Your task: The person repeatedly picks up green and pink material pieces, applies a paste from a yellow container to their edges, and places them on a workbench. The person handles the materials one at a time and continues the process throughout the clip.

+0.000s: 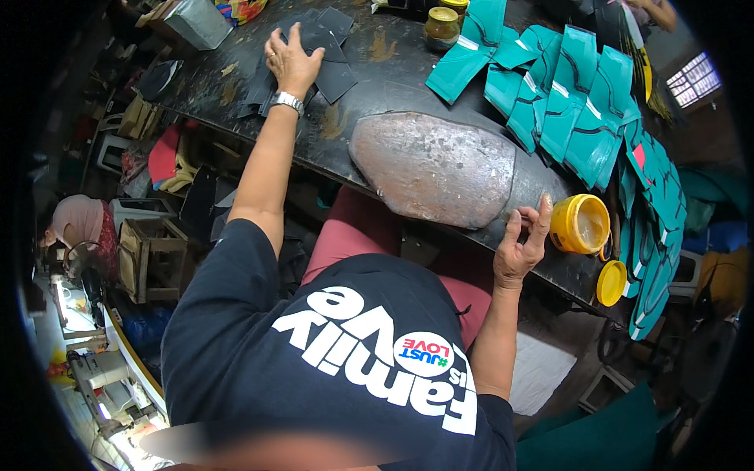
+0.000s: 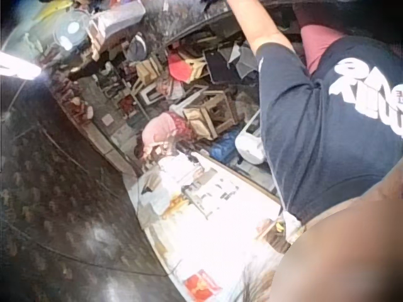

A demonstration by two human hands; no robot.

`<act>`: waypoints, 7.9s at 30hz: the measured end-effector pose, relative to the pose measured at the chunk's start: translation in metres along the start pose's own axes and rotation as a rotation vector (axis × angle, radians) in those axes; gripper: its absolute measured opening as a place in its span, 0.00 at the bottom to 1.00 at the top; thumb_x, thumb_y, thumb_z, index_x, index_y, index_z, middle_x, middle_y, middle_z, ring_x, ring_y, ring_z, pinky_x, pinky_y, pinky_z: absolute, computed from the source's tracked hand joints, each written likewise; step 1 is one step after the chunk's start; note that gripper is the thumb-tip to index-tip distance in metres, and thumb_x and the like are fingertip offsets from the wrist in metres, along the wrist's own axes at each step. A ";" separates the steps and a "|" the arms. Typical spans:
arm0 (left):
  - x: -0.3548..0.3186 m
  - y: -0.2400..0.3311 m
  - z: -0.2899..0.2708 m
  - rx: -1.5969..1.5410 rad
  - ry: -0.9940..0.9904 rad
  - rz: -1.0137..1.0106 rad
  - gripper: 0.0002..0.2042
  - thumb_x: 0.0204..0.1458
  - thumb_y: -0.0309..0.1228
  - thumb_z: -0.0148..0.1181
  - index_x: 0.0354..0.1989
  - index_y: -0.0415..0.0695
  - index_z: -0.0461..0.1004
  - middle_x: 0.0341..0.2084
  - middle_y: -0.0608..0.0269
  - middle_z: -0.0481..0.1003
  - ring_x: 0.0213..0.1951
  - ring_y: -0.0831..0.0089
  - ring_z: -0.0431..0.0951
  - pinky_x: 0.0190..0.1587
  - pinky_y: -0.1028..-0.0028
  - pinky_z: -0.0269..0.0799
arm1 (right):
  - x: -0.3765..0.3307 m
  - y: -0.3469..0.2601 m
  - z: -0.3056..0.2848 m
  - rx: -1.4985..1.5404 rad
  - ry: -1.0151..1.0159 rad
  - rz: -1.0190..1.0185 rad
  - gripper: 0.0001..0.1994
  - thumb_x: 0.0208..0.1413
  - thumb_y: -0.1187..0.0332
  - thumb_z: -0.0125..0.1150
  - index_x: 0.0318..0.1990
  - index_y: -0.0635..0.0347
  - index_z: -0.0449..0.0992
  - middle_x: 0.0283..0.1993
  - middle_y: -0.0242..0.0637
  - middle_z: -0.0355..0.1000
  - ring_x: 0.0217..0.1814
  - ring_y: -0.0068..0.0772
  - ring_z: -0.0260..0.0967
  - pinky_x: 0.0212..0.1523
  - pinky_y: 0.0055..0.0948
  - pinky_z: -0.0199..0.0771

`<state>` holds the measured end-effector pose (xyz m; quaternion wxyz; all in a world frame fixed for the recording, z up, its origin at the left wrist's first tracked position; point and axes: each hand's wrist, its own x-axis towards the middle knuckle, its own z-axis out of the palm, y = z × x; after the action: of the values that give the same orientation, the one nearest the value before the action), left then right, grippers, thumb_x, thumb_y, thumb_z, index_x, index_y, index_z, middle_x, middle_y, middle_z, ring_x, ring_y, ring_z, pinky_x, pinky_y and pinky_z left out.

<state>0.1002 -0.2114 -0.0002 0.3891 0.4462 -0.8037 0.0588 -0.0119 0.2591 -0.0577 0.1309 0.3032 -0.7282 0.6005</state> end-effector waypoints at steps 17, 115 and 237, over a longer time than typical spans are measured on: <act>0.010 0.009 -0.006 -0.733 -0.168 0.230 0.25 0.52 0.27 0.68 0.60 0.49 0.73 0.55 0.58 0.76 0.57 0.66 0.75 0.61 0.73 0.68 | 0.003 0.000 -0.001 -0.103 0.023 -0.012 0.29 0.59 0.75 0.62 0.69 0.56 0.64 0.38 0.33 0.73 0.32 0.19 0.66 0.37 0.21 0.72; -0.122 0.121 -0.072 -0.915 -1.193 0.691 0.25 0.57 0.31 0.63 0.65 0.52 0.70 0.34 0.54 0.81 0.28 0.79 0.72 0.37 0.72 0.74 | 0.053 -0.006 0.040 -0.575 -0.438 -0.063 0.32 0.67 0.41 0.42 0.61 0.60 0.72 0.72 0.48 0.58 0.80 0.52 0.40 0.72 0.67 0.32; -0.112 0.168 -0.026 -1.184 -1.085 0.890 0.32 0.49 0.24 0.56 0.67 0.42 0.62 0.64 0.43 0.64 0.65 0.52 0.63 0.68 0.62 0.57 | 0.033 -0.027 0.019 -0.987 -0.701 -0.398 0.31 0.62 0.33 0.39 0.72 0.23 0.57 0.80 0.38 0.41 0.82 0.51 0.27 0.71 0.74 0.27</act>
<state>0.0204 -0.0249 -0.0152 0.0651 -0.2104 -0.8727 -0.4357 -0.0180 0.2294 -0.0226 0.1183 0.5152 -0.8485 0.0238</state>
